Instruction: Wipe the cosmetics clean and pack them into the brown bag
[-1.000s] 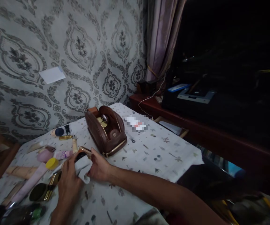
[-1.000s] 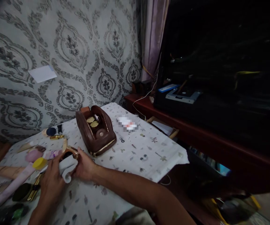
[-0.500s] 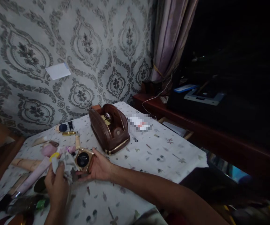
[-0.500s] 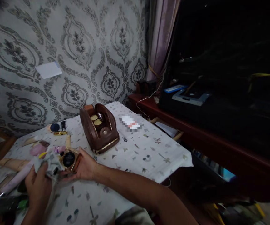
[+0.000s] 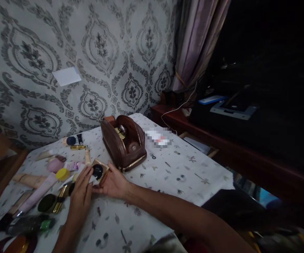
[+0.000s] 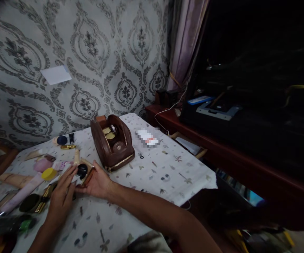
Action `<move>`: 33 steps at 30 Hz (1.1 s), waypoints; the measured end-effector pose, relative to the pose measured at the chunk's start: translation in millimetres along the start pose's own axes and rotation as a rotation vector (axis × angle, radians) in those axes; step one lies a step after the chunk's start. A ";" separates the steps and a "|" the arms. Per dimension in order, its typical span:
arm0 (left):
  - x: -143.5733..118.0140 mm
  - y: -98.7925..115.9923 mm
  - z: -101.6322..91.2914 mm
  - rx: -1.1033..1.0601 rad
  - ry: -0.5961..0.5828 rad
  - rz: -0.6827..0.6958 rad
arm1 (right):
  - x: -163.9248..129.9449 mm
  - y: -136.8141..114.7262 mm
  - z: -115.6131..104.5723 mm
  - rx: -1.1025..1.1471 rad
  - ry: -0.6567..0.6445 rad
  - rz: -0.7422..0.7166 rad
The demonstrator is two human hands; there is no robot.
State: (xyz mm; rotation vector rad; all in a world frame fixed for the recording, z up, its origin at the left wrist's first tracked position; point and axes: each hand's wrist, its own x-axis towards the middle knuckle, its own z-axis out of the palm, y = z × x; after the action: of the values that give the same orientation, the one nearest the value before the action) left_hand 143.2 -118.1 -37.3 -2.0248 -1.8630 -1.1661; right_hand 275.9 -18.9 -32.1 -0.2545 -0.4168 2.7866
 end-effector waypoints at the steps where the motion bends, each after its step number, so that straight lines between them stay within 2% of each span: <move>1: 1.2 3.1 -2.1 0.008 0.033 -0.007 | 0.0 0.3 -0.4 -0.014 -0.012 0.002; 7: 5.3 21.3 -3.7 0.039 0.196 0.019 | -0.5 2.5 0.9 -0.110 -0.070 -0.051; 11: 2.8 23.4 0.4 -0.016 0.109 0.049 | -1.6 4.1 4.8 -0.128 0.004 -0.039; 14: 1.2 21.6 -0.7 0.039 0.050 0.033 | -1.2 4.6 7.7 -0.084 0.055 -0.017; 17: 0.4 20.0 -2.8 0.097 0.047 0.018 | -1.3 5.0 10.9 -0.025 0.082 -0.012; 21: -0.7 17.6 -2.1 0.032 0.026 0.047 | -1.3 7.1 12.5 0.018 0.091 0.000; 28: -0.4 17.5 -2.0 0.048 0.045 0.063 | -0.5 16.6 8.0 -0.158 0.112 0.043; 33: 1.0 18.0 -5.8 0.112 0.087 -0.007 | 1.3 19.9 2.6 -0.214 0.054 0.055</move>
State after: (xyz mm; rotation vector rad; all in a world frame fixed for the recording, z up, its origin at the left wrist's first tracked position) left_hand 156.8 -124.6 -25.9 -1.8800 -1.8518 -1.1066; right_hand 268.6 -37.3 -36.0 -0.3943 -0.7053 2.7808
